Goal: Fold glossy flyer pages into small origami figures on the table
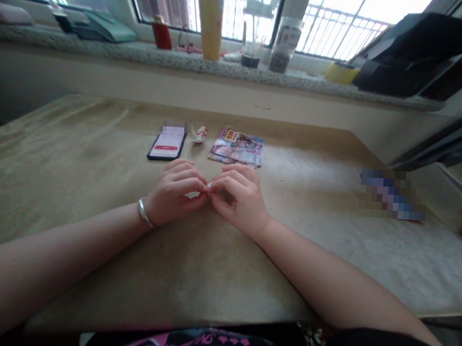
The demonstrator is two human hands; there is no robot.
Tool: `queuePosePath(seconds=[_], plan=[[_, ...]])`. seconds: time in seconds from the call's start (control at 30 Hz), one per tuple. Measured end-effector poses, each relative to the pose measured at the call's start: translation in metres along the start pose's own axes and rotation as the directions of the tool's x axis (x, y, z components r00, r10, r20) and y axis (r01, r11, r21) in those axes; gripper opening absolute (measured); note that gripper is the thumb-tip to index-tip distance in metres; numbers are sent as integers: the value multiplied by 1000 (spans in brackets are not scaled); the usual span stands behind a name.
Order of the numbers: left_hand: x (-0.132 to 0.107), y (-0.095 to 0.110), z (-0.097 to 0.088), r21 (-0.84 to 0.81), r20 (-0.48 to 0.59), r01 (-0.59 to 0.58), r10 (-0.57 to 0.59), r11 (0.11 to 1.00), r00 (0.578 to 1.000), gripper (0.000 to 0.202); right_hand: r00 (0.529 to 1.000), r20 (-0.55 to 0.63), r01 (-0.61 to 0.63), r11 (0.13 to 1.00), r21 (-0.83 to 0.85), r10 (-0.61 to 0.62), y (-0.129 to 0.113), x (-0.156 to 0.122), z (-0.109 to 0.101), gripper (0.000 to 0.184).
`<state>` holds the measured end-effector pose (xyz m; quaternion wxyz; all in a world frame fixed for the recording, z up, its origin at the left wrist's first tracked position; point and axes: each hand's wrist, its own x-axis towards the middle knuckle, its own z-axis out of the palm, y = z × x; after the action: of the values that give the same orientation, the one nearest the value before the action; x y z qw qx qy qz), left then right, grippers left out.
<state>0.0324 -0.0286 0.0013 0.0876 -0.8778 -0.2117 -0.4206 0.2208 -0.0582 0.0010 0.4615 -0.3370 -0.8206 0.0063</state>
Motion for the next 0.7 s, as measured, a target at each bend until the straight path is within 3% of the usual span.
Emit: queuePosePath(seconds=[0.4, 0.7], plan=[[-2, -2, 1, 61, 40, -54, 52, 997, 998, 14, 1000, 7, -1, 1000, 2, 1, 2, 1, 3, 10], [-2, -2, -1, 47, 4, -26, 26, 999, 1000, 16, 1000, -1, 10, 999, -35, -10, 8, 1, 2, 12]])
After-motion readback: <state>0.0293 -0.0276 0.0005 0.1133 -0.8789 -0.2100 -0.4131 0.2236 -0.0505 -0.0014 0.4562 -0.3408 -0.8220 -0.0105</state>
